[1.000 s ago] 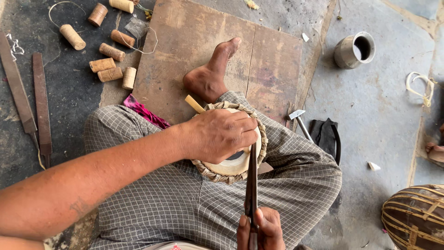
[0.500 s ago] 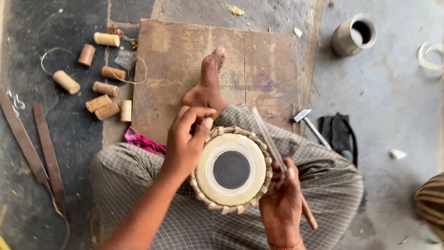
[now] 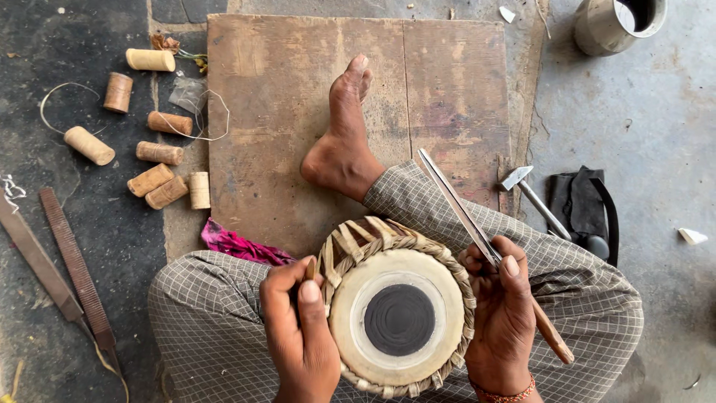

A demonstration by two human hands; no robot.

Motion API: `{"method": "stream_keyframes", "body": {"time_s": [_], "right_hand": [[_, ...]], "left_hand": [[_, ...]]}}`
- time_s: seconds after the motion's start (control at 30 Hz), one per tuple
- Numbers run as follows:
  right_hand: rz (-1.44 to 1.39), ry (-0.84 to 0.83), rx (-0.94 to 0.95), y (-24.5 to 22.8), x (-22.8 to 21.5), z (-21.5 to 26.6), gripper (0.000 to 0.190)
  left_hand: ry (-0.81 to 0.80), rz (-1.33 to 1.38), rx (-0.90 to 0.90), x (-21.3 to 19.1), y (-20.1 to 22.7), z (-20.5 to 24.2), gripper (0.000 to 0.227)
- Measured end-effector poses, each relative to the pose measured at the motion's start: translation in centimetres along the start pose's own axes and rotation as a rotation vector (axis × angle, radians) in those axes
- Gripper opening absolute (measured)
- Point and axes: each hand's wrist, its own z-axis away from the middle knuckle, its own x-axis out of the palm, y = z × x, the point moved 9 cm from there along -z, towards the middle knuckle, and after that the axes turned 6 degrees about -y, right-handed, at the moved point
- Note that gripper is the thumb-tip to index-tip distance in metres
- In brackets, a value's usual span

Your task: The person constructs a drum by hand, using a sharp blade to trim leather and wooden sticks to adjust the tension of the drum head while sitting on the floor.

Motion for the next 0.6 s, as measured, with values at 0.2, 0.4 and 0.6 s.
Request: {"method": "stream_keyframes", "body": {"time_s": [0.2,0.4,0.6], "right_hand": [[-0.011,-0.030,0.018,0.0,0.6,-1.6,0.040],[-0.139,-0.089,-0.011,0.6,0.2,-0.4,0.037],[-0.178,-0.225,-0.212,-3.0,-0.6,0.9,0.029]], "left_hand": [[0.015,-0.035,0.076,-0.2,1.3,0.5,0.024],[-0.046,-0.460,0.329,0.1,6.2,-2.3,0.021],[-0.430,-0.687,0.578,4.9,10.5,0.0,0.018]]}}
